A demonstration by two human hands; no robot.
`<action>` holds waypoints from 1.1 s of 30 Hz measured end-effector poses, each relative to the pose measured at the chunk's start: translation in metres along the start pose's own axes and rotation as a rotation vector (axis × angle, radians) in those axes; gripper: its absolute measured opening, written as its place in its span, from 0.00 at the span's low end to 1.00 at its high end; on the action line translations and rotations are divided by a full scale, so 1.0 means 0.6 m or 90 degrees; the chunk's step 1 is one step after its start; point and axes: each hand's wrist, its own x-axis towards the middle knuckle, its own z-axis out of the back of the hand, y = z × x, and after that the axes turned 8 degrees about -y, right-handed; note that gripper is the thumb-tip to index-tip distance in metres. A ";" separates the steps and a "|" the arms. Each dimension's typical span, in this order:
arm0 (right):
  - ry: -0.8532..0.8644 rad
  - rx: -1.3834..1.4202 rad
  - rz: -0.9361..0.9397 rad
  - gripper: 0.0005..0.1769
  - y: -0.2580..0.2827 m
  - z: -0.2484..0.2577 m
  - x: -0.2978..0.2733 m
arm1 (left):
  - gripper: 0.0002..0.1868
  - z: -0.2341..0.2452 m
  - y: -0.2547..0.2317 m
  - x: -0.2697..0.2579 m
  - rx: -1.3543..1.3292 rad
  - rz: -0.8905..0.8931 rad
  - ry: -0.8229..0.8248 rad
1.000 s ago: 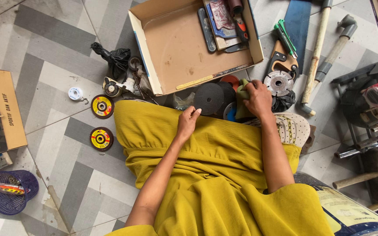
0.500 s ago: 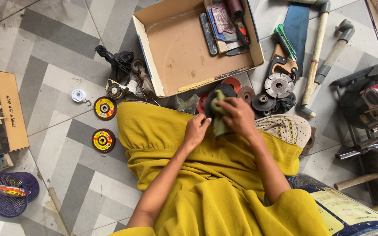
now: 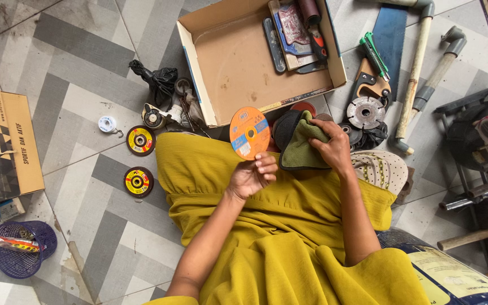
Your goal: The person sits on the floor and wipes abrasive cutting discs and blades one at a time with a green cloth, then places each cleaned disc into an open cardboard box holding other tools and supplies.
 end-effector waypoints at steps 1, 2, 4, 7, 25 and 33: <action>0.004 0.002 0.002 0.30 0.013 0.001 0.001 | 0.07 0.001 0.009 0.002 -0.004 0.014 0.014; 0.009 -0.004 0.039 0.30 0.027 0.005 0.001 | 0.07 0.001 0.017 0.004 -0.007 0.028 0.028; 0.023 -0.016 0.109 0.30 0.054 0.016 -0.002 | 0.07 0.003 0.026 0.007 -0.012 0.046 0.041; -0.014 -0.118 0.263 0.31 0.092 0.022 -0.013 | 0.07 0.007 0.021 0.015 -0.006 0.055 0.024; -0.063 -0.452 0.289 0.32 0.035 -0.036 0.055 | 0.08 0.044 -0.141 0.005 0.322 -0.174 -0.394; 0.018 -0.150 0.441 0.22 0.143 -0.129 0.131 | 0.09 0.046 -0.215 0.033 0.465 -0.273 -0.518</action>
